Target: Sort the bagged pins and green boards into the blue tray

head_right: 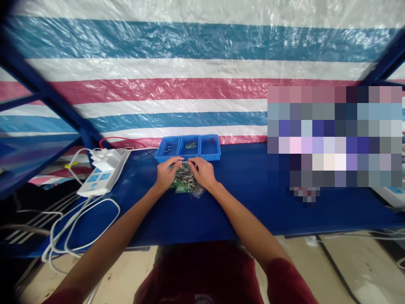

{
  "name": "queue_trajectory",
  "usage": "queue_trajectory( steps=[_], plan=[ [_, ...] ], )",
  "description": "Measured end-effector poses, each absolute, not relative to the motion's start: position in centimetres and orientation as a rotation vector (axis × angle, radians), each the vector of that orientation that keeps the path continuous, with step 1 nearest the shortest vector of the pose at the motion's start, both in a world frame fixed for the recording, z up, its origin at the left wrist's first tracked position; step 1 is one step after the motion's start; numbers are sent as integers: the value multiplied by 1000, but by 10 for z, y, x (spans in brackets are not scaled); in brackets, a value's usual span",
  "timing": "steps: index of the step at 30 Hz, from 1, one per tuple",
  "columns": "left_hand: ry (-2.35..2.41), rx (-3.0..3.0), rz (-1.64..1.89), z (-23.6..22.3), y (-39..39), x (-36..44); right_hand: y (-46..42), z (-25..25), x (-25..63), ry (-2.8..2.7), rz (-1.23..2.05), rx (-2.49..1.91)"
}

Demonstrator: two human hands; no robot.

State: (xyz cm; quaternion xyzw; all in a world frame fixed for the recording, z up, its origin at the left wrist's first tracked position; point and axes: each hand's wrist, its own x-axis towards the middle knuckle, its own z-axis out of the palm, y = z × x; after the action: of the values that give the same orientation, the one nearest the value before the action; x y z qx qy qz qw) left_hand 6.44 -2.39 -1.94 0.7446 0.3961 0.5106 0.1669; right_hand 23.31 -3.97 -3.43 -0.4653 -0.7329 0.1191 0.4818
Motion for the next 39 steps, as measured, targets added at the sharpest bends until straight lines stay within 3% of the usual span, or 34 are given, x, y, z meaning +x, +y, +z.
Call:
queue_trajectory(
  steps=[19, 39],
  plan=[
    [930, 1489, 1353, -21, -15, 68, -43, -30, 233, -1733, 279, -1078],
    [1169, 2000, 1463, -19, -24, 63, -41, -32, 233, -1749, 254, -1205]
  ],
)
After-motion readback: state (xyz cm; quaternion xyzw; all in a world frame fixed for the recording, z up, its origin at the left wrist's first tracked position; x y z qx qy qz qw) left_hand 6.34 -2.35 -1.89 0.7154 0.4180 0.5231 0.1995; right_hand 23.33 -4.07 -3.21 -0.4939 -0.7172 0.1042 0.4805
